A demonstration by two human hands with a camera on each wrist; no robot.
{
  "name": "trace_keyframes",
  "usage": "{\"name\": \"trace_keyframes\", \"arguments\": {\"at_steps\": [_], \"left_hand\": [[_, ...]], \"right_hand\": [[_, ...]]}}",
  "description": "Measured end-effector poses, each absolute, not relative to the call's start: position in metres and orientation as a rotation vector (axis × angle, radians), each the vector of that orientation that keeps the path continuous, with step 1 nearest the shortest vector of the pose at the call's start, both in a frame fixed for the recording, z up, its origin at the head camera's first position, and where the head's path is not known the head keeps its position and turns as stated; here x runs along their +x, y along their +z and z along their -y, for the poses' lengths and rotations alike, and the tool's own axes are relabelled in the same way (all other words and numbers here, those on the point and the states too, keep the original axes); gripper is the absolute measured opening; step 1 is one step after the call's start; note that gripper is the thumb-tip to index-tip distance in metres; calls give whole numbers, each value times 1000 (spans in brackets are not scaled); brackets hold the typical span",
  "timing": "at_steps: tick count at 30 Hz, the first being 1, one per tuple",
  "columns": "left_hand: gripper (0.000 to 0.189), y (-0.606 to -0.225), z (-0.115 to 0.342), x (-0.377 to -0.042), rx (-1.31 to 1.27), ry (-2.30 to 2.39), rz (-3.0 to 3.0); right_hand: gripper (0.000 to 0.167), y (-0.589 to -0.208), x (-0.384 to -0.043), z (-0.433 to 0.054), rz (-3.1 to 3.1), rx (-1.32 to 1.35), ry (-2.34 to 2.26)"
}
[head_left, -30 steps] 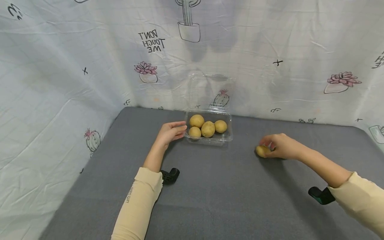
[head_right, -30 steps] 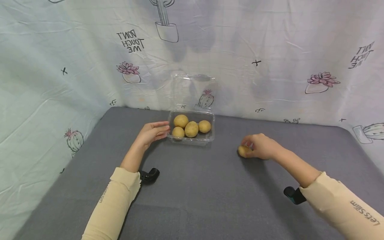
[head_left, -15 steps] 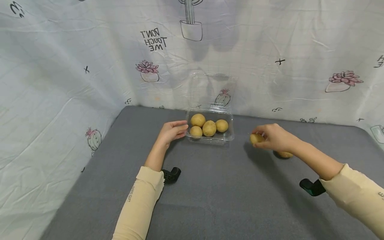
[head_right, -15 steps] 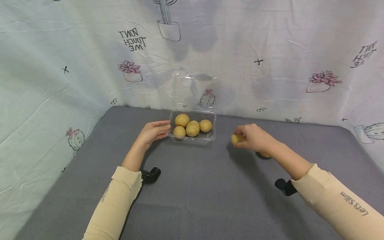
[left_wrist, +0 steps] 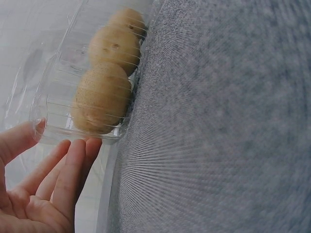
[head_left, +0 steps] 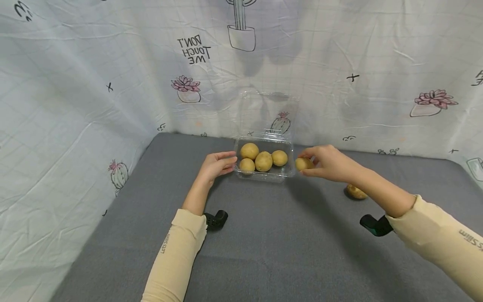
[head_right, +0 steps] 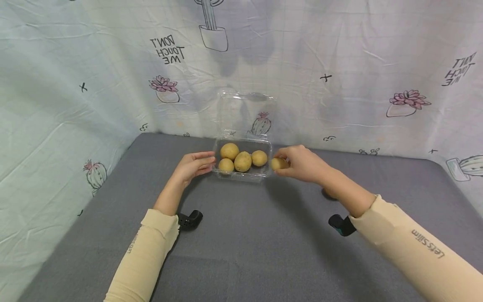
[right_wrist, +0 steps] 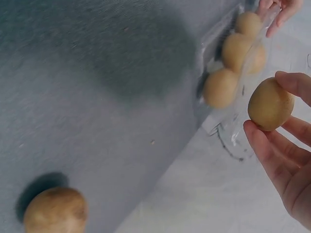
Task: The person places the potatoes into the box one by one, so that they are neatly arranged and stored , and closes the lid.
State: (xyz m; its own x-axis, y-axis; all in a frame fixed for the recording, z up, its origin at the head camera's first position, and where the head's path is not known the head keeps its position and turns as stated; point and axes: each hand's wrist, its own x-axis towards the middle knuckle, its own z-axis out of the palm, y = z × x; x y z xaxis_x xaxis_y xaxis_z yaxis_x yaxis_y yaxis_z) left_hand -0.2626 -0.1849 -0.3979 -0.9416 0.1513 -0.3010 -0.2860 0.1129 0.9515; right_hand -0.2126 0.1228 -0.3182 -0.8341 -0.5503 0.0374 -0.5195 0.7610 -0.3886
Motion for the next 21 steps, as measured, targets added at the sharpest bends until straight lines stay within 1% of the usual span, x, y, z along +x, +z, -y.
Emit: {"name": "trace_keyframes", "arguments": {"at_steps": [5, 10, 21], "left_hand": [[39, -398, 185, -262, -129, 1891, -2084], [39, -399, 185, -262, -125, 1892, -2089], [39, -398, 185, -262, -127, 1908, -2084]], "right_hand": [[34, -318, -220, -107, -2880, -912, -588], [38, -319, -225, -88, -2868, -921, -603], [40, -333, -237, -50, -2802, -983, -575]]}}
